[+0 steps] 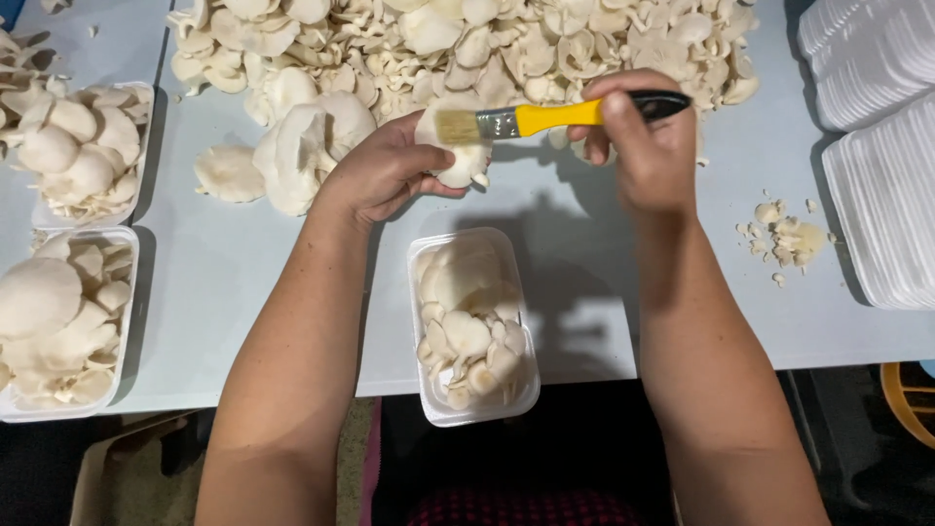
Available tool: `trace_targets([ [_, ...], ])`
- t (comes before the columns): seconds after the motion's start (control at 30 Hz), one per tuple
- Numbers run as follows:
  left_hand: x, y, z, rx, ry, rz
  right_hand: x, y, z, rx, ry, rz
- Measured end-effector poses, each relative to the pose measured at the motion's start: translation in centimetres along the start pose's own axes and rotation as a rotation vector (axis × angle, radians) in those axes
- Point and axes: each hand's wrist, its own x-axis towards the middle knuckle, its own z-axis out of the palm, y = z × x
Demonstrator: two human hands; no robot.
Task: Cleaning oyster mushrooms with a small brush and packing them into white foam trays for distribution.
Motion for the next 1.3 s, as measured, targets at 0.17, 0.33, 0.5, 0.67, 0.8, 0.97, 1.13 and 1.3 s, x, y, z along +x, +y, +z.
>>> trace_targets([
  [0.17, 0.3, -0.3, -0.7, 0.008, 0.003, 0.015, 0.4, 0.5, -1.3, -0.092, 0.088, -0.091],
  [0.33, -1.5, 0.7, 0.5, 0.052, 0.024, 0.073, 0.8, 0.2, -1.4, -0.081, 0.301, -0.047],
  [0.5, -7.6, 1.4, 3.5, 0.255, -0.031, 0.345, 0.7, -0.1, -1.1, -0.076, 0.262, -0.070],
  [0.67, -14.7, -0.3, 7.1, 0.579, 0.102, 0.478, 0.5, 0.9, -1.0, -0.059, 0.270, -0.045],
  [0.8, -18.6, -3.4, 8.7, 0.758, 0.192, 0.533, 0.8, 0.3, -0.6, -0.069, 0.278, 0.003],
  [0.97, -20.9, -6.0, 6.5, 0.556, 0.314, 0.496, 0.6, -0.1, -0.1, -0.085, 0.236, 0.001],
  [1.13, -20.4, -6.9, 4.6, 0.351, 0.434, 0.404, 0.5, 0.3, -0.1, -0.107, 0.183, -0.026],
  [1.3, -19.0, -5.0, 4.7, 0.383, 0.400, 0.410, 0.6, 1.0, -0.6, -0.095, 0.213, 0.003],
])
